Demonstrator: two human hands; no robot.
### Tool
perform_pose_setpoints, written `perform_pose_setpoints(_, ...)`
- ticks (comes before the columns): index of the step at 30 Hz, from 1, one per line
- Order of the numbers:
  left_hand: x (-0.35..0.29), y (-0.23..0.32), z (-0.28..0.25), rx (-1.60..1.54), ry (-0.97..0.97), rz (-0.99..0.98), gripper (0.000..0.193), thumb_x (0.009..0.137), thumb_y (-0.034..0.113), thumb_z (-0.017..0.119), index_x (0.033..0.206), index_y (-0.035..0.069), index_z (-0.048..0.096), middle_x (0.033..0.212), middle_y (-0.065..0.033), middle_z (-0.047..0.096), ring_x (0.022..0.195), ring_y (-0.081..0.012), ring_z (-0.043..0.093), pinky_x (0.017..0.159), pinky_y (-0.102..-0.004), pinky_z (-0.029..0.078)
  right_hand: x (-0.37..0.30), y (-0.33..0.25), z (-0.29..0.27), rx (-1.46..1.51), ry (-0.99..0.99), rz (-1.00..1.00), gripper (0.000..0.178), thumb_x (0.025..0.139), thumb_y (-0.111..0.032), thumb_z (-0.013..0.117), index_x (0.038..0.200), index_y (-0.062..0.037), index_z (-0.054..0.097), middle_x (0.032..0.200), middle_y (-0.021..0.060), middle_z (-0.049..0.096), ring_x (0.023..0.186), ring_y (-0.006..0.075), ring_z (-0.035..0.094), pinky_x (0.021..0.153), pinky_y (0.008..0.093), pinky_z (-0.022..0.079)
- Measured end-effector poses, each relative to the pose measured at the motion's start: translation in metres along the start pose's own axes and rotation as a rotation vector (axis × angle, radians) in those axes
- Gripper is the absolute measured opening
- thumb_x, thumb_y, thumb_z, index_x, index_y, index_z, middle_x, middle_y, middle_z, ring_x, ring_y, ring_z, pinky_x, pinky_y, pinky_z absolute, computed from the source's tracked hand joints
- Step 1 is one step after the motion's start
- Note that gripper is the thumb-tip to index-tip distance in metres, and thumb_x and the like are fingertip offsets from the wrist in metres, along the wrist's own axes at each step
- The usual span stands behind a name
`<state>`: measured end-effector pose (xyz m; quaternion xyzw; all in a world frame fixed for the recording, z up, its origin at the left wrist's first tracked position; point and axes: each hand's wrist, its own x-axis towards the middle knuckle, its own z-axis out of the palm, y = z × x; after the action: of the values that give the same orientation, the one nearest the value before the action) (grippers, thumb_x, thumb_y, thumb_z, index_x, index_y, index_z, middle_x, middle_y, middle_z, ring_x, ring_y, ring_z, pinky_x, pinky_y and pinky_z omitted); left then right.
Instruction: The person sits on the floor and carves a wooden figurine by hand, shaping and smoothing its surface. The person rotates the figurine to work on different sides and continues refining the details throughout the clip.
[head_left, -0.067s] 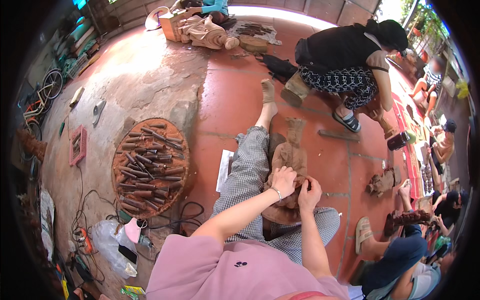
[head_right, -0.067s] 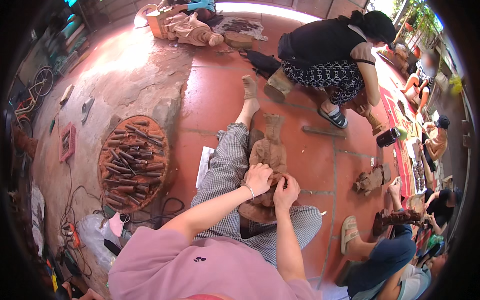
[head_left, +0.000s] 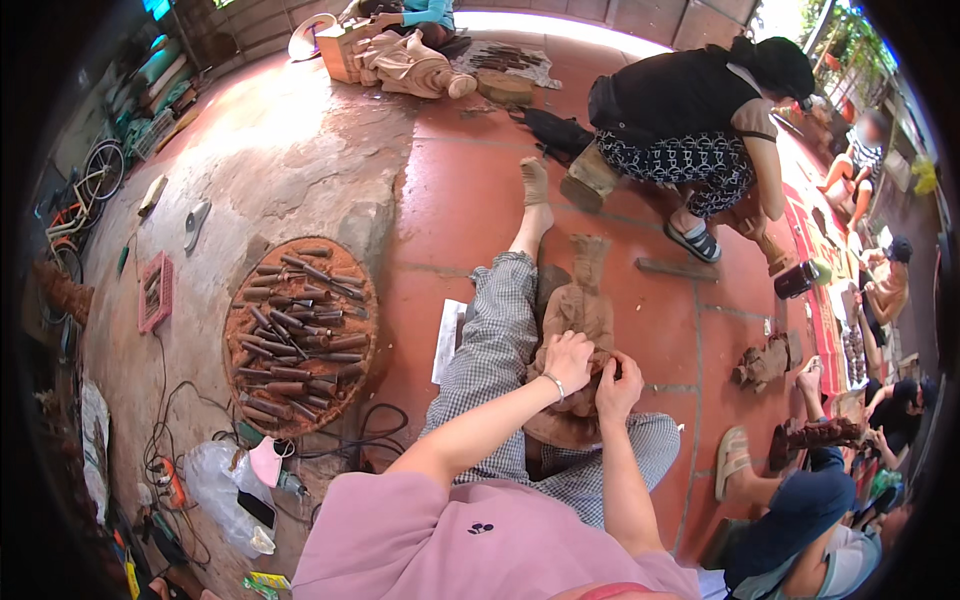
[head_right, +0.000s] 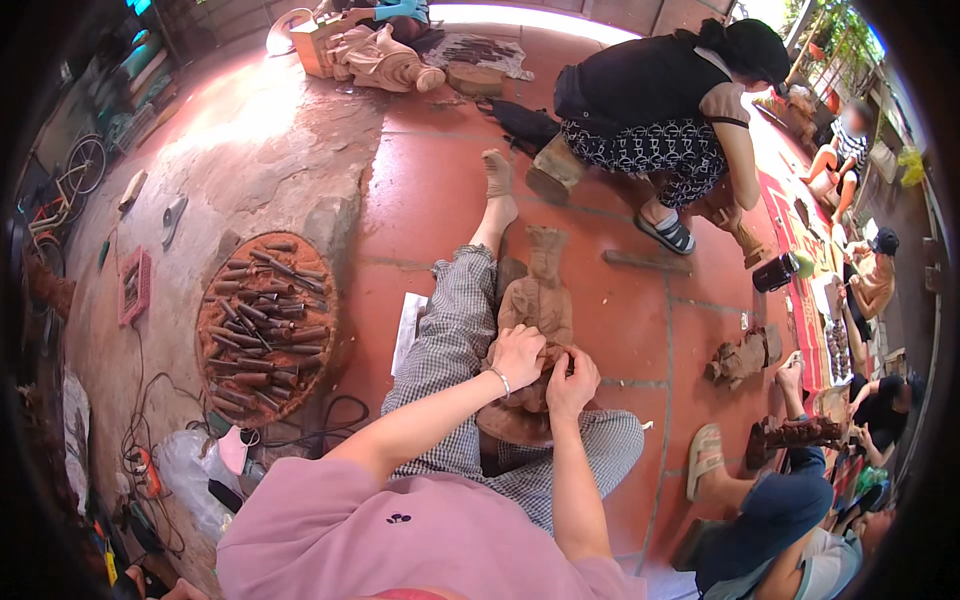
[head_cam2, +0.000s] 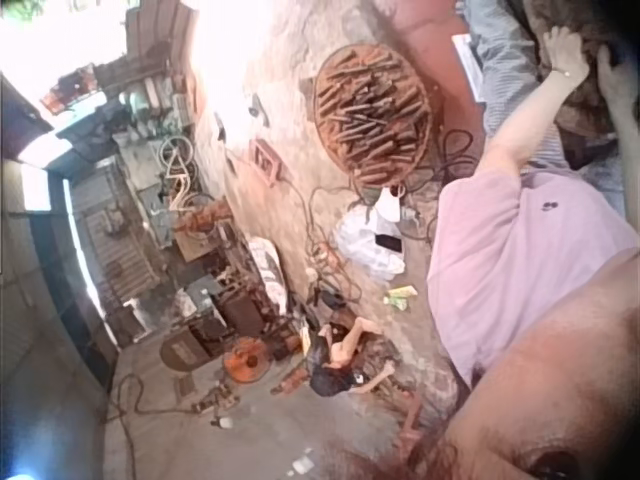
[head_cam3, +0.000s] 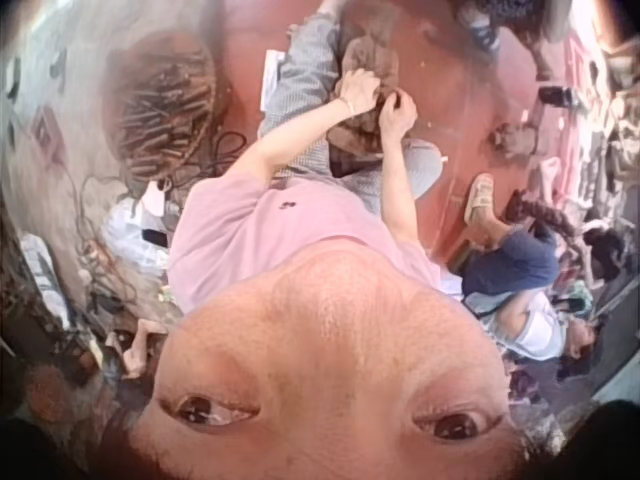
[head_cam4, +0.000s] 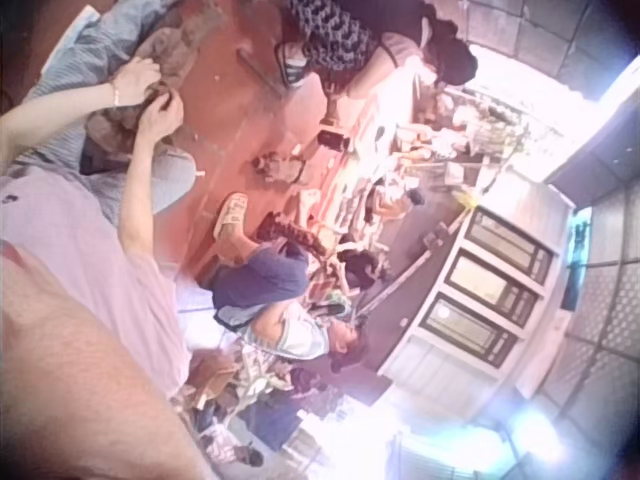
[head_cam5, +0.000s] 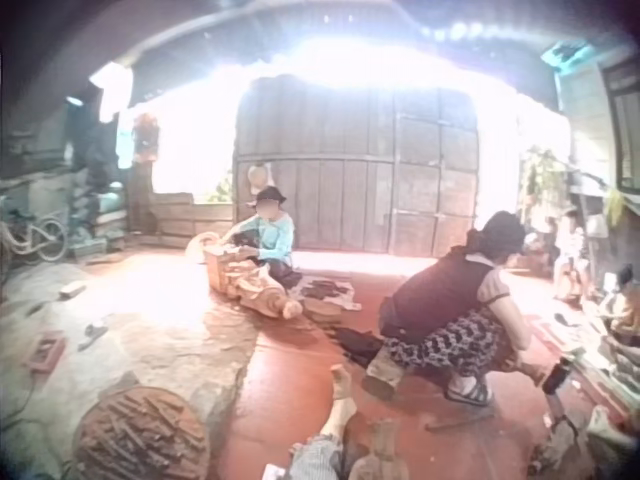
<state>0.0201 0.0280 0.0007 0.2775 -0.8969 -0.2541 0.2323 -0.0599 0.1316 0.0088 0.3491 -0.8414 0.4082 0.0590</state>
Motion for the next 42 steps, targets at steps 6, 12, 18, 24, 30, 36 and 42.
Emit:
perform_pose_setpoints(6,0.018,0.007,0.014,0.045,0.002,0.009,0.009,0.073,0.017,0.068,0.072,0.010,0.063,0.087,-0.0068,0.061,0.095,-0.0265,0.057,0.081,-0.0413,0.042,0.000,-0.003,-0.002,0.018,0.000,-0.017,0.012,0.087,-0.014,0.062,0.096,-0.0071,0.067,0.097,0.0080,0.069,0.097,0.0285,0.063,0.090,0.0402,0.045)
perform_pose_setpoints(12,0.006,0.000,-0.001,-0.020,-0.028,0.011,0.010,0.074,0.016,0.068,0.070,0.010,0.061,0.084,-0.0065,0.060,0.090,-0.0282,0.057,0.079,-0.0422,0.043,0.003,-0.004,0.001,-0.002,0.048,-0.049,0.011,0.084,-0.014,0.063,0.091,-0.0074,0.068,0.092,0.0089,0.068,0.092,0.0290,0.064,0.086,0.0398,0.045)
perform_pose_setpoints(18,0.023,0.001,0.018,0.008,0.085,0.077,0.013,0.072,0.016,0.068,0.068,0.010,0.058,0.080,-0.0069,0.059,0.087,-0.0294,0.057,0.076,-0.0427,0.042,0.003,-0.006,-0.002,0.036,0.056,-0.026,0.011,0.084,-0.013,0.063,0.092,-0.0079,0.067,0.094,0.0080,0.069,0.096,0.0274,0.063,0.087,0.0398,0.044)
perform_pose_setpoints(24,0.014,-0.003,0.013,-0.020,0.023,0.059,0.015,0.072,0.016,0.070,0.067,0.009,0.057,0.080,-0.0061,0.059,0.088,-0.0282,0.057,0.078,-0.0420,0.042,0.002,-0.008,-0.002,0.020,0.033,-0.004,0.011,0.084,-0.013,0.063,0.092,-0.0080,0.068,0.095,0.0071,0.068,0.098,0.0264,0.063,0.089,0.0399,0.043)
perform_pose_setpoints(30,0.025,0.000,0.016,-0.036,0.006,0.021,0.017,0.072,0.017,0.071,0.065,0.009,0.057,0.079,-0.0059,0.060,0.088,-0.0284,0.057,0.077,-0.0423,0.041,0.004,-0.008,-0.002,0.067,0.055,-0.003,0.010,0.083,-0.013,0.063,0.091,-0.0082,0.068,0.095,0.0066,0.069,0.099,0.0258,0.063,0.090,0.0396,0.043)
perform_pose_setpoints(36,0.022,-0.001,0.018,-0.025,0.017,0.004,0.014,0.072,0.018,0.070,0.068,0.011,0.060,0.079,-0.0054,0.060,0.089,-0.0278,0.057,0.078,-0.0424,0.041,0.005,-0.009,-0.003,0.054,0.029,-0.013,0.010,0.083,-0.012,0.063,0.091,-0.0074,0.068,0.097,0.0077,0.069,0.099,0.0263,0.063,0.091,0.0392,0.043)
perform_pose_setpoints(42,0.024,0.002,0.015,-0.002,0.009,0.047,0.011,0.071,0.016,0.069,0.069,0.011,0.060,0.082,-0.0065,0.060,0.089,-0.0280,0.057,0.078,-0.0426,0.042,0.004,-0.005,-0.003,0.045,0.037,-0.007,0.011,0.084,-0.012,0.063,0.093,-0.0070,0.068,0.098,0.0078,0.069,0.098,0.0266,0.063,0.090,0.0382,0.043)
